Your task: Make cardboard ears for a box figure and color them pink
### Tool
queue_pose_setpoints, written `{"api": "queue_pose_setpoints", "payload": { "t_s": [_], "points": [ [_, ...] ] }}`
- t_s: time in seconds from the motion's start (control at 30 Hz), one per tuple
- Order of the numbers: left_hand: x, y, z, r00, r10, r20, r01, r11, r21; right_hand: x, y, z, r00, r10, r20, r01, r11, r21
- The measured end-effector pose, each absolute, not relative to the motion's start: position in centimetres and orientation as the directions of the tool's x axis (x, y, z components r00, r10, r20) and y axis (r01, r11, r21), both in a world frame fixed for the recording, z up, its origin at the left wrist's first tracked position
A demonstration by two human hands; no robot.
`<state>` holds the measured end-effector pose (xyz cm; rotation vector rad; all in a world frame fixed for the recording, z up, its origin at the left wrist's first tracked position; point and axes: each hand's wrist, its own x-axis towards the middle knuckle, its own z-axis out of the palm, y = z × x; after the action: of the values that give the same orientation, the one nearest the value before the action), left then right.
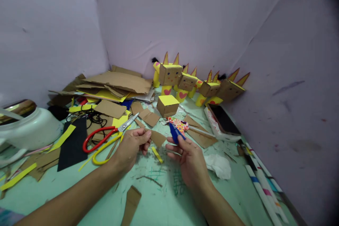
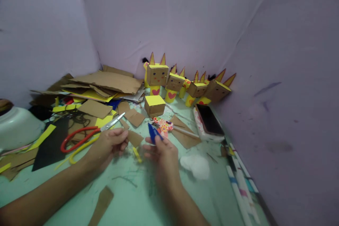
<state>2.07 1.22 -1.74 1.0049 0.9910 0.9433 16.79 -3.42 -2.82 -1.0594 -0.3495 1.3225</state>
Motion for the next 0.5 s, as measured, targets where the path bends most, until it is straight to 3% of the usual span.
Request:
{"api": "queue_pose_setpoints", "payload": {
  "t_s": [0.17, 0.5],
  "points": [
    [1.8, 1.3, -1.8, 0.274, 0.94, -0.201, -0.166, 0.253, 0.953, 17.2, -3.1, -3.1, 0.205, 0.899, -0.387, -0.614, -0.19, -0.766],
    [2.2, 1.0, -1.8, 0.277, 0.941, -0.193, -0.068, 0.219, 0.973, 16.1, -3.7, -3.8, 0.194, 0.946, -0.26, -0.482, -0.139, -0.865]
  ]
}}
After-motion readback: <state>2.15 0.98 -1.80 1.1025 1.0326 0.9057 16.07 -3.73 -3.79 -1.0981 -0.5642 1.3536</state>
